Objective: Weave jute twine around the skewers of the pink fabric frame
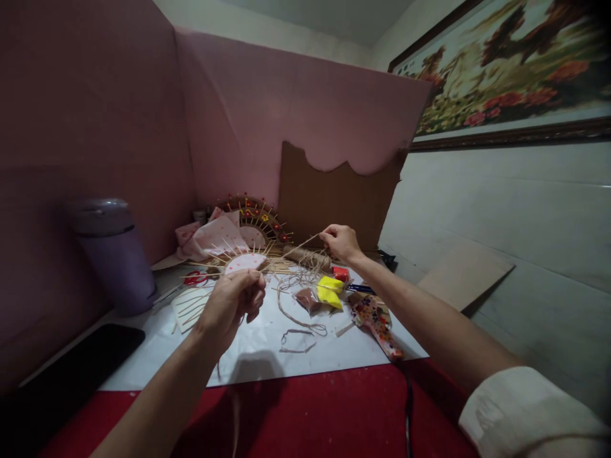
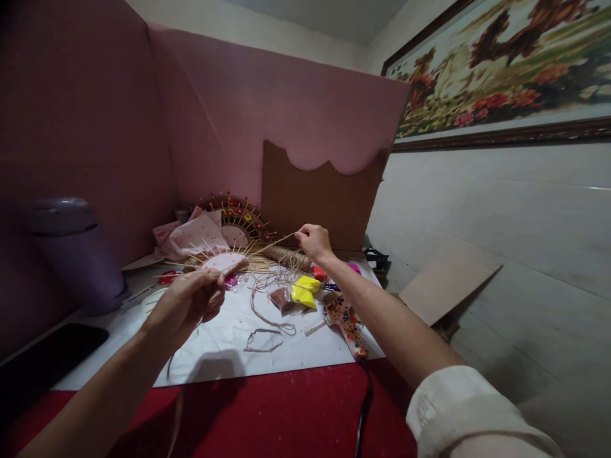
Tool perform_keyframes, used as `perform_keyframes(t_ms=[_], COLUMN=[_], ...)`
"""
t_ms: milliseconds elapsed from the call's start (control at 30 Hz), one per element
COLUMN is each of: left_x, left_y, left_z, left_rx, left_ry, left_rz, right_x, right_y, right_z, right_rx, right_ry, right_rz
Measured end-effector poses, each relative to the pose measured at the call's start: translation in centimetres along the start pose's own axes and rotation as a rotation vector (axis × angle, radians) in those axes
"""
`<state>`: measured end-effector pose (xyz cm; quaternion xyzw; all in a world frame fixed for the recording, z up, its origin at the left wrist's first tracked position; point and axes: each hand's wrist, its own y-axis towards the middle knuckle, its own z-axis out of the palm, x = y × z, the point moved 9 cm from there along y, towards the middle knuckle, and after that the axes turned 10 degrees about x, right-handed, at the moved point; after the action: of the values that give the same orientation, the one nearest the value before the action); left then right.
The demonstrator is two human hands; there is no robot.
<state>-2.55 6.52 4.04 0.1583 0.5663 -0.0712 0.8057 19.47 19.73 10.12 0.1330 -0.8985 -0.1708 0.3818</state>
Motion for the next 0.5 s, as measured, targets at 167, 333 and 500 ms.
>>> perform_keyframes(t_ms=[167,333,500], left_x=[-0.1,0.0,0.0], left_y=[0.0,0.0,0.1], left_z=[0.0,-0.1,-0.1], left_rx=[-0.003,-0.008,-0.025], left_ry=[0.008,0.008,0.024], left_rz=[0.006,-0.010,-0.014], right_x=[-1.0,5.7,11.7], right_y=[1.1,-0.6,-6.2], right_z=[-1.7,2.2,9.8], right_rx=[-0.102,0.110,0.795], right_ry=[-0.080,-0.019,0.369], right_rz=[0.083,-0.130,-0.370])
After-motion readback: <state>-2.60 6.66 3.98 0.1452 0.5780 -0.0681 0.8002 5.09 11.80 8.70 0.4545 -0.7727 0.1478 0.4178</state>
